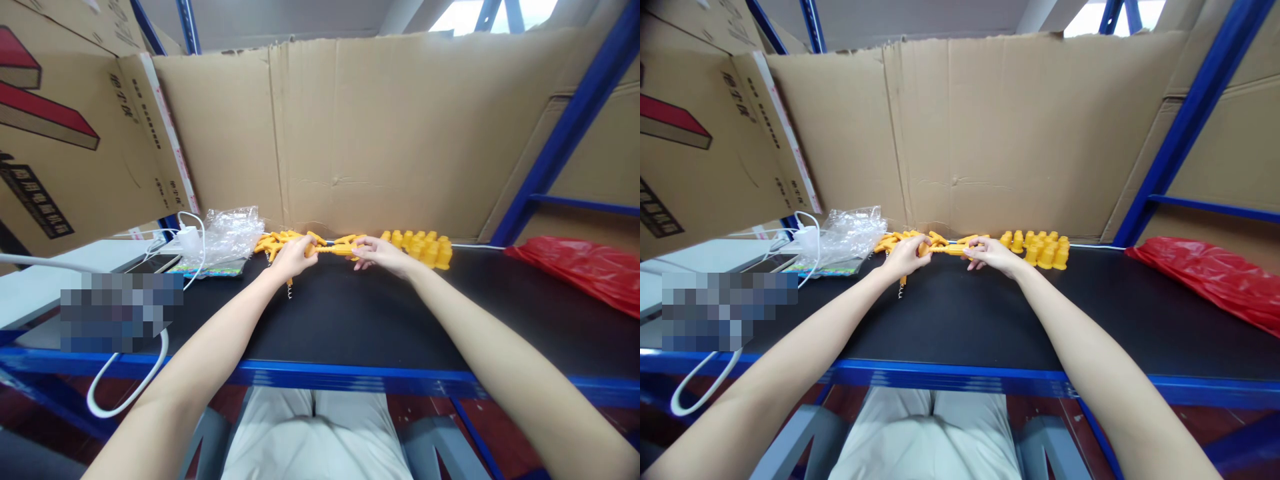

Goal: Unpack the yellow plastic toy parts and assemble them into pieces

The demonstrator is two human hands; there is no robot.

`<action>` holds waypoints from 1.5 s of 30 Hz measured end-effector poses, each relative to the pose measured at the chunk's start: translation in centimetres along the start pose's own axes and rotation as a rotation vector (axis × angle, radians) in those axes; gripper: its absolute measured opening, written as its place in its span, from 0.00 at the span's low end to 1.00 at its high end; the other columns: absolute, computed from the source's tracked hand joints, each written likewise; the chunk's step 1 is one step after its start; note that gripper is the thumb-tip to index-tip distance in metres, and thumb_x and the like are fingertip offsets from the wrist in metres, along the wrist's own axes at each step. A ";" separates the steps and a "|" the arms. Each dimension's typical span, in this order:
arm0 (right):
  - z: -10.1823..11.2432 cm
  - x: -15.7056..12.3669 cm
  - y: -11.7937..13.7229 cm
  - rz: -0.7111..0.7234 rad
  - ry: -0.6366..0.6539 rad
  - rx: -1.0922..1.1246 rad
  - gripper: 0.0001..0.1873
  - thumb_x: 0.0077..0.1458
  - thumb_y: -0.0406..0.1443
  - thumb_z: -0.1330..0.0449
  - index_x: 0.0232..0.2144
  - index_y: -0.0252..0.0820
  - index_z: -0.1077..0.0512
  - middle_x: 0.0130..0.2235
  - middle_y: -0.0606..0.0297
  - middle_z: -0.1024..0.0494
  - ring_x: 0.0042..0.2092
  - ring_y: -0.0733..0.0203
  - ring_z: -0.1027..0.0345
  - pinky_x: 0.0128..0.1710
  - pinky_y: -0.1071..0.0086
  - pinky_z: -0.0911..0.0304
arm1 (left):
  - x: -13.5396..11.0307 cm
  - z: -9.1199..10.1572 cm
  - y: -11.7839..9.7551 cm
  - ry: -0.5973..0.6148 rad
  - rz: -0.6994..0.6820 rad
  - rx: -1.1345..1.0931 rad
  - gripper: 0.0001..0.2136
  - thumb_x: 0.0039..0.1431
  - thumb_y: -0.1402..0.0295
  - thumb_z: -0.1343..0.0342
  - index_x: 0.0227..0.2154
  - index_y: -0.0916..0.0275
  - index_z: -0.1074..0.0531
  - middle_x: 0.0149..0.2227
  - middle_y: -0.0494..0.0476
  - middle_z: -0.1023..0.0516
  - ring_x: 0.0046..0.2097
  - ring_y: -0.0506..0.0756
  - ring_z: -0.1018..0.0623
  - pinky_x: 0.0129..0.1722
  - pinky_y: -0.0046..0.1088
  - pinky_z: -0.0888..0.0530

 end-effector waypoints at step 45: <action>-0.4 0.4 -0.7 -0.144 -0.044 0.067 0.25 0.58 0.52 0.50 0.35 0.34 0.32 0.33 0.51 0.20 0.22 0.64 0.29 0.20 0.74 0.36 | 0.0 -0.1 -0.2 -0.026 -0.051 0.011 0.11 0.52 0.69 0.45 0.39 0.62 0.30 0.32 0.54 0.24 0.34 0.54 0.26 0.35 0.27 0.33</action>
Point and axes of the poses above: each hand's wrist, its own x-axis towards the middle knuckle, its own z-axis out of the back of the hand, y = z × x, the point moved 5 cm from there along x, towards the middle knuckle
